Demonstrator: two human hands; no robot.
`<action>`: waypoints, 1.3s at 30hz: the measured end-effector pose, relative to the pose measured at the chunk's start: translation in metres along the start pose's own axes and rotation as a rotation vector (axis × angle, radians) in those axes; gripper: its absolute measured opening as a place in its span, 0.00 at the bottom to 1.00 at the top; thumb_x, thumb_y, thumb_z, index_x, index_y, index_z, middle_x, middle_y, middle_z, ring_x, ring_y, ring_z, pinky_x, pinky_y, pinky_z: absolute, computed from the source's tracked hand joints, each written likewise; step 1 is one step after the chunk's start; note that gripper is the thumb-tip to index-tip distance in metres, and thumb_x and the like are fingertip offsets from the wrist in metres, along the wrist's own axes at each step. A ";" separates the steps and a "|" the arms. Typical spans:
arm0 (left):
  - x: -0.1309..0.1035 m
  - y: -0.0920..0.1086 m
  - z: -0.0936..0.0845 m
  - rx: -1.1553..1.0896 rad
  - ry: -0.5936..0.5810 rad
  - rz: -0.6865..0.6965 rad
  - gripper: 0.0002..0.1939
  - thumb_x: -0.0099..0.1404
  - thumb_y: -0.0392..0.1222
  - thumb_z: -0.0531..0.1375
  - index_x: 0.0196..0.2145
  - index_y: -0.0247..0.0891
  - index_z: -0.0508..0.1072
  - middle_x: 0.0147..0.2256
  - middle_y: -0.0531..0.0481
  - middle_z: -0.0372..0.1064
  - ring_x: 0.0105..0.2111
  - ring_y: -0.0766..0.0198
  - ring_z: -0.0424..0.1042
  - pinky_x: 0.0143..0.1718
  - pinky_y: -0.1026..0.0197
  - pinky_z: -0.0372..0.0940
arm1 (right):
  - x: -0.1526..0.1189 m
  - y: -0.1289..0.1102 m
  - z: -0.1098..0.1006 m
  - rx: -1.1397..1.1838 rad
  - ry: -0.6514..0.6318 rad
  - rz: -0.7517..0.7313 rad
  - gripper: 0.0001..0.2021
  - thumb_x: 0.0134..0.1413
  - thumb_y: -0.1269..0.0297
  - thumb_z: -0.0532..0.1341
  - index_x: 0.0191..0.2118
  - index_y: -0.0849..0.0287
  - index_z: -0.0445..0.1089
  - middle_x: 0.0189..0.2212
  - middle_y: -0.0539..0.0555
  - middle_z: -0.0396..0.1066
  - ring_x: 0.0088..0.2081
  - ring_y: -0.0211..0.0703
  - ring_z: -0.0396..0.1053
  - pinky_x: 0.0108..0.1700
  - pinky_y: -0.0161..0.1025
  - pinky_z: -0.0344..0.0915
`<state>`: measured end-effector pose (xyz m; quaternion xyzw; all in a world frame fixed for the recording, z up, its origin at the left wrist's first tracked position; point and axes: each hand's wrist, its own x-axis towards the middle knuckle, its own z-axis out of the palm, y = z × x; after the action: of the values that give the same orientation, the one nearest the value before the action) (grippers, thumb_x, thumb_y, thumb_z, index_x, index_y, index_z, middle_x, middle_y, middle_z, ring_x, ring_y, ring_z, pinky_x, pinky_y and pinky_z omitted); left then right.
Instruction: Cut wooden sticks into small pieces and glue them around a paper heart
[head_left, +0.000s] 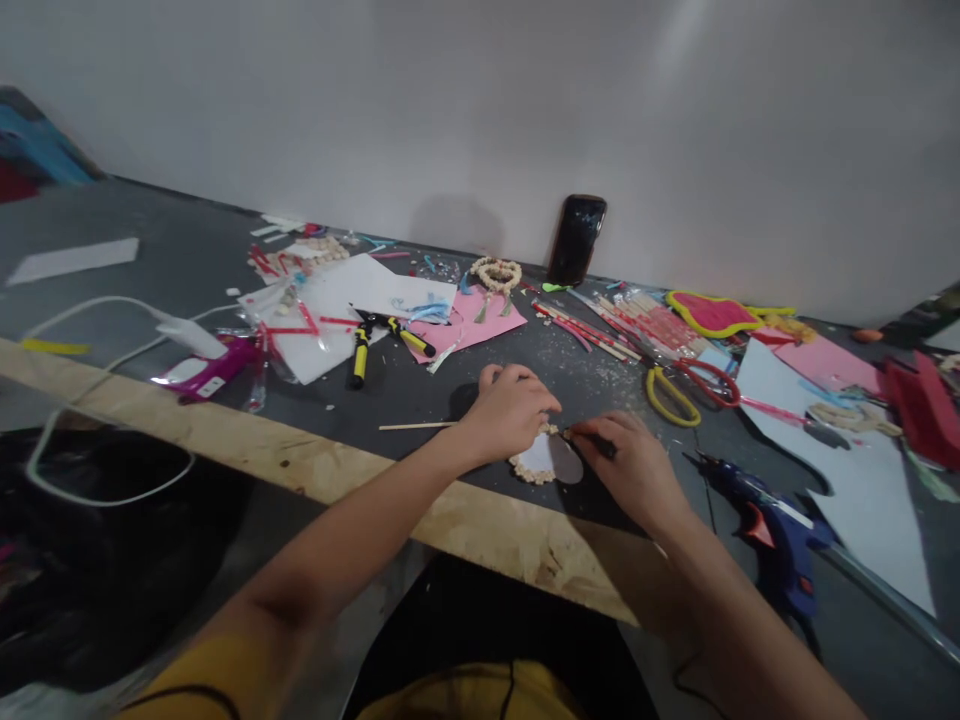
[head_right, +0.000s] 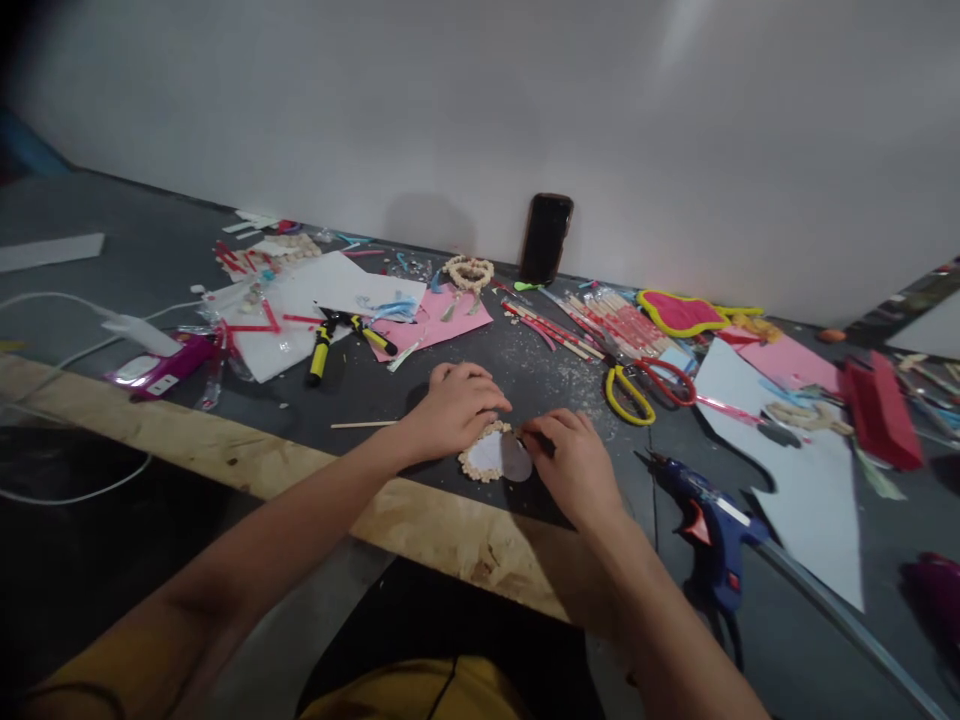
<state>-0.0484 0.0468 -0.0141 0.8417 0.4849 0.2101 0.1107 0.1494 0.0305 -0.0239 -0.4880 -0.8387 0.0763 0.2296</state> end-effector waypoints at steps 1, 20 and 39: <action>0.000 -0.002 0.003 -0.012 -0.004 0.000 0.11 0.60 0.35 0.55 0.35 0.47 0.75 0.41 0.54 0.74 0.49 0.54 0.60 0.48 0.47 0.45 | 0.001 0.002 0.003 0.005 -0.004 0.007 0.07 0.55 0.65 0.56 0.34 0.55 0.72 0.32 0.52 0.72 0.37 0.44 0.68 0.40 0.41 0.63; -0.010 -0.008 0.013 -0.045 -0.054 0.068 0.11 0.65 0.38 0.52 0.39 0.44 0.74 0.41 0.54 0.74 0.51 0.56 0.58 0.50 0.47 0.42 | 0.001 0.010 0.018 0.027 -0.042 0.048 0.07 0.56 0.65 0.57 0.36 0.55 0.73 0.33 0.53 0.72 0.37 0.45 0.66 0.41 0.42 0.63; -0.010 -0.007 0.014 -0.089 -0.063 0.050 0.10 0.64 0.37 0.53 0.38 0.43 0.74 0.41 0.54 0.74 0.50 0.56 0.59 0.50 0.48 0.43 | 0.001 0.007 0.016 0.054 -0.036 0.057 0.06 0.54 0.62 0.58 0.33 0.55 0.72 0.32 0.53 0.71 0.37 0.45 0.67 0.39 0.42 0.63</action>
<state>-0.0521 0.0423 -0.0314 0.8540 0.4502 0.2073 0.1580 0.1470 0.0362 -0.0407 -0.5039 -0.8260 0.1142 0.2253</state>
